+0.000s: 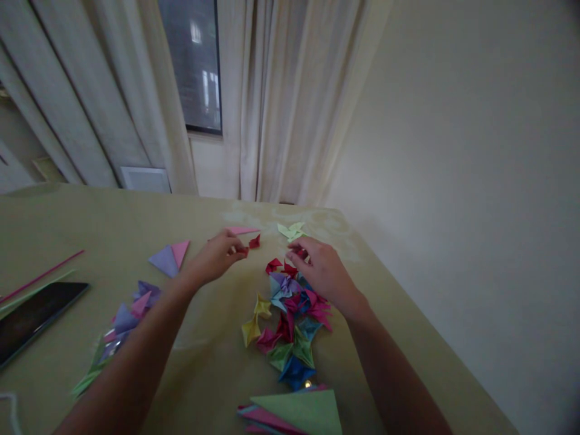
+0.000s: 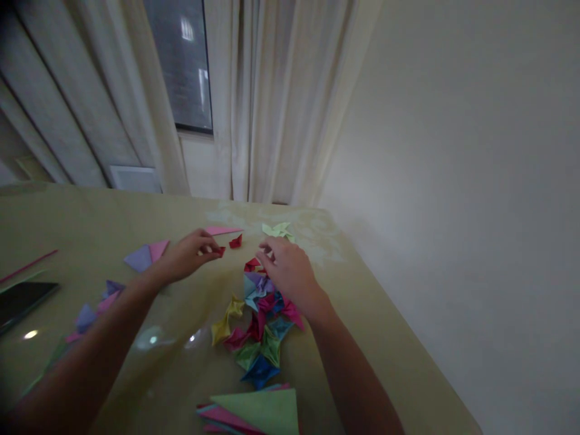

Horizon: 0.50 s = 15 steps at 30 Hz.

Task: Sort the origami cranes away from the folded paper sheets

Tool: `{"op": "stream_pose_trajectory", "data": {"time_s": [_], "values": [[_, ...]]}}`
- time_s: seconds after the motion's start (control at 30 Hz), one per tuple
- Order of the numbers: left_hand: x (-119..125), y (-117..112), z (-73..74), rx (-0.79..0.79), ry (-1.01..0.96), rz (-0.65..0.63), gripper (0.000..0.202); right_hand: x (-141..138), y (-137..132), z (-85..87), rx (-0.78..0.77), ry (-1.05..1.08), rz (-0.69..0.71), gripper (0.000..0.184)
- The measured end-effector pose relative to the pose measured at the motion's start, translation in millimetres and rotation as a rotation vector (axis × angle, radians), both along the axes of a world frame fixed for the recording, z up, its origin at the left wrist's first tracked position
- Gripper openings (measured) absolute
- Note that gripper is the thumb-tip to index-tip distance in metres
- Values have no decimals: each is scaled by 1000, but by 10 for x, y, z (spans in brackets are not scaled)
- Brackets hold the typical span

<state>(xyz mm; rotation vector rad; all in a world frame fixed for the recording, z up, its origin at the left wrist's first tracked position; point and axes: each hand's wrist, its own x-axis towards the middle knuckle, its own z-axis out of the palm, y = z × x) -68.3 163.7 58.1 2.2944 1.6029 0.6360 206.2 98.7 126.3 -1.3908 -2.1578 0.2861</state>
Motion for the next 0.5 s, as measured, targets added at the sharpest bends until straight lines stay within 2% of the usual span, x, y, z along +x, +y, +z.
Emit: {"op": "stream_pose_trajectory", "data": {"time_s": [0.1, 0.2, 0.27, 0.33, 0.43, 0.5], "values": [[356, -151, 173, 55, -370, -301, 26, -71, -16, -20, -16, 59, 133, 30], [588, -230, 200, 12, -546, -409, 24, -79, 8, -39, 6, 19, 137, 18], [639, -206, 110, 10, -622, -369, 23, -51, 41, -56, 7, -24, 94, 13], [624, -141, -58, 113, -603, -239, 25, -11, 74, -75, 2, -73, 27, 11], [542, -47, -397, 324, -297, 19, 30, 44, 107, -93, 20, -173, -89, 9], [489, -10, -617, 337, -56, 103, 40, 67, 112, -88, 22, -212, -139, 11]]}}
